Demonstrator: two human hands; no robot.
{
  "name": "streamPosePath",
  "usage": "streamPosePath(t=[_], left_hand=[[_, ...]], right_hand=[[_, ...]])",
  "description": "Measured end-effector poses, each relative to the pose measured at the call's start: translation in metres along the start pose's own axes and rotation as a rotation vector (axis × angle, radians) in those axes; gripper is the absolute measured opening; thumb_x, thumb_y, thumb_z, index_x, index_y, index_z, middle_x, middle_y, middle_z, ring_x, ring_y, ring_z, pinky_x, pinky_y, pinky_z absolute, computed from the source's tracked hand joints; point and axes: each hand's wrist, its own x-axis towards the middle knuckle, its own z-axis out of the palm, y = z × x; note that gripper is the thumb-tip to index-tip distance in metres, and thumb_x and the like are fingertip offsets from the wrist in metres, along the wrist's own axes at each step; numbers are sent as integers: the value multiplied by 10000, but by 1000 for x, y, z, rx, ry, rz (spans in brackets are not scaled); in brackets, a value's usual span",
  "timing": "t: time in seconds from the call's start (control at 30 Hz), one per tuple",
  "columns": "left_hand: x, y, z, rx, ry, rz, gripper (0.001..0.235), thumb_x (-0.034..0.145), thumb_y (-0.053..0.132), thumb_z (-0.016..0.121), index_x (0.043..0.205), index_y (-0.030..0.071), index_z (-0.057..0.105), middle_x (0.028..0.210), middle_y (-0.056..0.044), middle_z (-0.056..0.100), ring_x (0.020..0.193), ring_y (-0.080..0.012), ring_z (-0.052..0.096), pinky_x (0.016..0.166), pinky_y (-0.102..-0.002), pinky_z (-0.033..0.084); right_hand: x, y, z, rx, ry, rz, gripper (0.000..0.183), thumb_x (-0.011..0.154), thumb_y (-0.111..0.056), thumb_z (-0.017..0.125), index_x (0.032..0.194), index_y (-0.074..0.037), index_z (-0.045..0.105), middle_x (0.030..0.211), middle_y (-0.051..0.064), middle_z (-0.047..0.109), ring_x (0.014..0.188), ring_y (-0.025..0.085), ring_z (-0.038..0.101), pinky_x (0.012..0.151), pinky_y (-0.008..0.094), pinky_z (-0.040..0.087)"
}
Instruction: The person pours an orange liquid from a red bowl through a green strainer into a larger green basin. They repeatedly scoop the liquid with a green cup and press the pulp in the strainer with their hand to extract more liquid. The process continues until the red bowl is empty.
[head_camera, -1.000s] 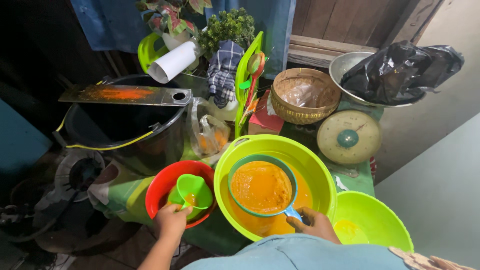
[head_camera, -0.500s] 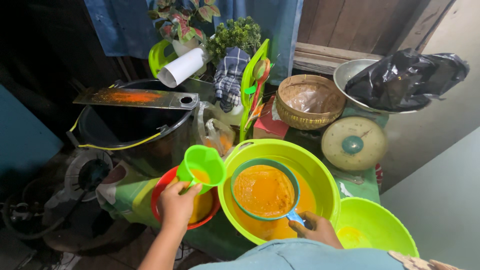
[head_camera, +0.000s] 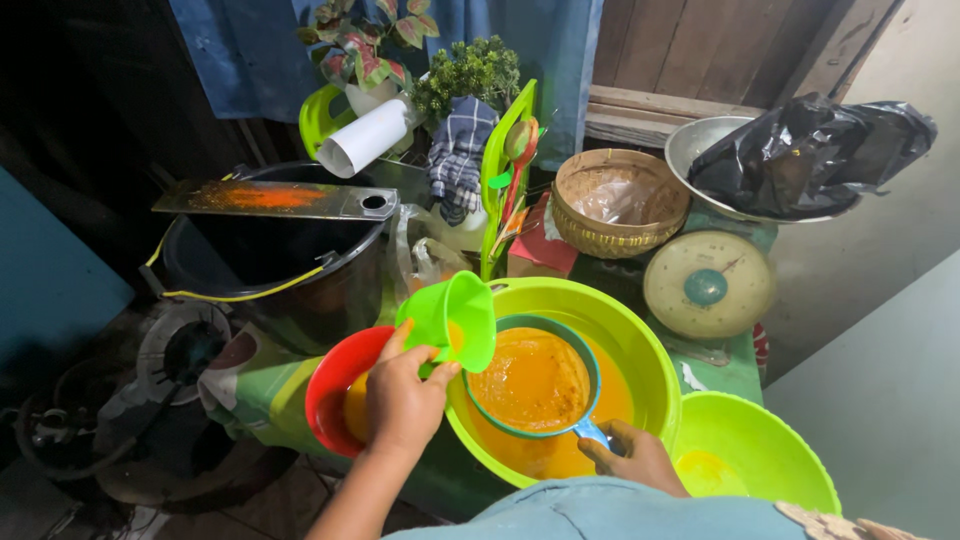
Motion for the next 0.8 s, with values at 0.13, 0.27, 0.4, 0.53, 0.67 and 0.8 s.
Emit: streamPosePath(t=[0.13, 0.27, 0.4, 0.53, 0.67, 0.8], left_hand=[[-5, 9, 0, -1, -109, -82, 298, 680, 151, 861, 920, 3, 766, 1453, -220, 547, 1042, -374, 692, 882, -403, 546], [-12, 9, 3, 21, -48, 147, 286, 653, 103, 859, 884, -42, 769, 1385, -297, 563, 1119, -416, 653, 953, -426, 514], [-17, 9, 7, 31, -57, 168, 280, 651, 89, 840, 887, -44, 769, 1398, -295, 555, 1124, -439, 631, 954, -443, 503], [-19, 11, 6, 57, -84, 198, 246, 676, 91, 820, 877, -40, 764, 1402, -286, 550, 1132, -454, 608, 960, -470, 490], [-22, 16, 6, 91, -113, 214, 216, 698, 89, 800, 876, -28, 766, 1402, -259, 558, 1116, -448, 600, 955, -482, 483], [-23, 19, 5, 123, -132, 241, 191, 702, 74, 783, 869, -19, 771, 1419, -244, 550, 1101, -429, 597, 953, -479, 476]], right_hand=[[-3, -2, -1, 69, -14, 7, 370, 825, -362, 788, 1044, -63, 778, 663, 81, 682, 582, 147, 590, 581, 337, 502], [-4, -4, -2, 61, -14, -2, 383, 827, -361, 789, 1055, -53, 779, 662, 73, 681, 582, 139, 587, 579, 328, 500], [-4, -3, -2, 63, -24, -23, 390, 832, -358, 791, 1051, -35, 784, 666, 73, 679, 584, 135, 576, 571, 327, 492], [-3, -3, -3, 77, -32, -21, 396, 829, -348, 795, 1071, -35, 770, 673, 73, 680, 587, 135, 573, 571, 327, 490], [-2, -2, -3, 79, -42, -5, 398, 829, -342, 794, 1083, -38, 762, 676, 75, 683, 588, 137, 584, 575, 325, 493], [-2, -1, -2, 106, -49, -5, 398, 838, -342, 785, 1087, -33, 761, 692, 67, 680, 597, 132, 572, 581, 322, 495]])
